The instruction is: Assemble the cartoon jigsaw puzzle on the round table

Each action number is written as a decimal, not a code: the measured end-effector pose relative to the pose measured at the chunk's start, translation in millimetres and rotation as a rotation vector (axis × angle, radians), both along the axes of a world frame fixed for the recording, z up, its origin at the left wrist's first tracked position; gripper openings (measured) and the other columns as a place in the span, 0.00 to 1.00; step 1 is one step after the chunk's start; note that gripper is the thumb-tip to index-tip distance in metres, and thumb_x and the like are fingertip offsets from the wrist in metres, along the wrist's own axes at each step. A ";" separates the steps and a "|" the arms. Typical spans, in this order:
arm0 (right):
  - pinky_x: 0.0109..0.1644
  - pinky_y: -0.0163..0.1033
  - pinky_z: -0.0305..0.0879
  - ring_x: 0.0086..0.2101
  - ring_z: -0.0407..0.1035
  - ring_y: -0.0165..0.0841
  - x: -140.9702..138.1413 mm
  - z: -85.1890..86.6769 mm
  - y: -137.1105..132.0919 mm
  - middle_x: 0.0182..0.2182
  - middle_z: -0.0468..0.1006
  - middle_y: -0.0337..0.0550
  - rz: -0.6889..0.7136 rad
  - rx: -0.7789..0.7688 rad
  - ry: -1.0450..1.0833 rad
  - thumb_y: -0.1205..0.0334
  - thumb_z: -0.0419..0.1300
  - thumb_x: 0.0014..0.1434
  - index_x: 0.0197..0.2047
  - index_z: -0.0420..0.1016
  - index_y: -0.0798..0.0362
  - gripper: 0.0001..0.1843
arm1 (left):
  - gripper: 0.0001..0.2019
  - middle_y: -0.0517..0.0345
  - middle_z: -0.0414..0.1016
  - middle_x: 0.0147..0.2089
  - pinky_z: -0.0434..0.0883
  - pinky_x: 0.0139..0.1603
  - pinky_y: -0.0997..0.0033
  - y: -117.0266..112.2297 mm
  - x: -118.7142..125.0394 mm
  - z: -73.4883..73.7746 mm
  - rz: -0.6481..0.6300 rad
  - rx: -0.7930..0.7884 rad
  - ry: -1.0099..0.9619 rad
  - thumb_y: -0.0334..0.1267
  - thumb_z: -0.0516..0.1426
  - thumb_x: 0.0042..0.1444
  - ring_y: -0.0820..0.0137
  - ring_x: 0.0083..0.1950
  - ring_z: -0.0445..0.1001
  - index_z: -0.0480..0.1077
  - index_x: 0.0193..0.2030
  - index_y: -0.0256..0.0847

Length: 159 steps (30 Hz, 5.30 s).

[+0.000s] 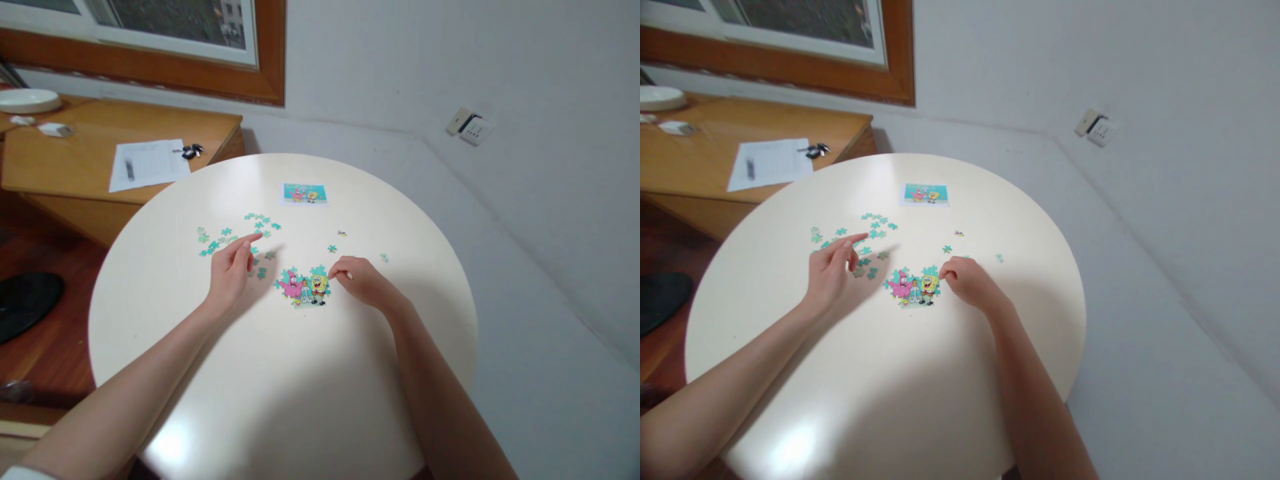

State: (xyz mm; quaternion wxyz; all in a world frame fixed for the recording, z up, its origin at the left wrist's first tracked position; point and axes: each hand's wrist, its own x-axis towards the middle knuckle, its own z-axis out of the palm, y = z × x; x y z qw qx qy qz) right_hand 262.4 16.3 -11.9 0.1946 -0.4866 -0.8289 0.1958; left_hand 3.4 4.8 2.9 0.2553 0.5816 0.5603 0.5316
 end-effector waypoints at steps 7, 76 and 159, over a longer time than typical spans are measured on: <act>0.42 0.35 0.66 0.33 0.73 0.30 -1.1 1.6 -1.0 0.31 0.80 0.43 -0.007 0.004 -0.012 0.78 0.51 0.51 0.28 0.77 0.54 0.16 | 0.21 0.65 0.58 0.16 0.60 0.26 0.72 -0.5 1.2 0.2 -0.004 0.003 -0.003 0.45 0.49 0.56 0.73 0.20 0.59 0.78 0.41 0.34; 0.39 0.37 0.64 0.31 0.70 0.33 2.4 -2.5 2.8 0.30 0.77 0.44 -0.148 0.103 0.060 0.73 0.51 0.50 0.29 0.74 0.53 0.11 | 0.08 0.71 0.58 0.17 0.53 0.19 0.78 42.7 -59.0 15.0 0.403 0.222 -0.387 0.22 0.50 0.53 0.80 0.16 0.58 0.64 0.30 0.38; 0.34 0.35 0.67 0.29 0.70 0.29 -51.7 9.6 -22.1 0.29 0.79 0.41 0.042 -0.299 0.504 0.58 0.59 0.55 0.37 0.79 0.54 0.11 | 0.11 0.62 0.71 0.20 0.69 0.29 0.70 -5.6 20.0 -9.2 -0.671 -0.453 -0.259 0.39 0.65 0.42 0.71 0.24 0.72 0.66 0.27 0.42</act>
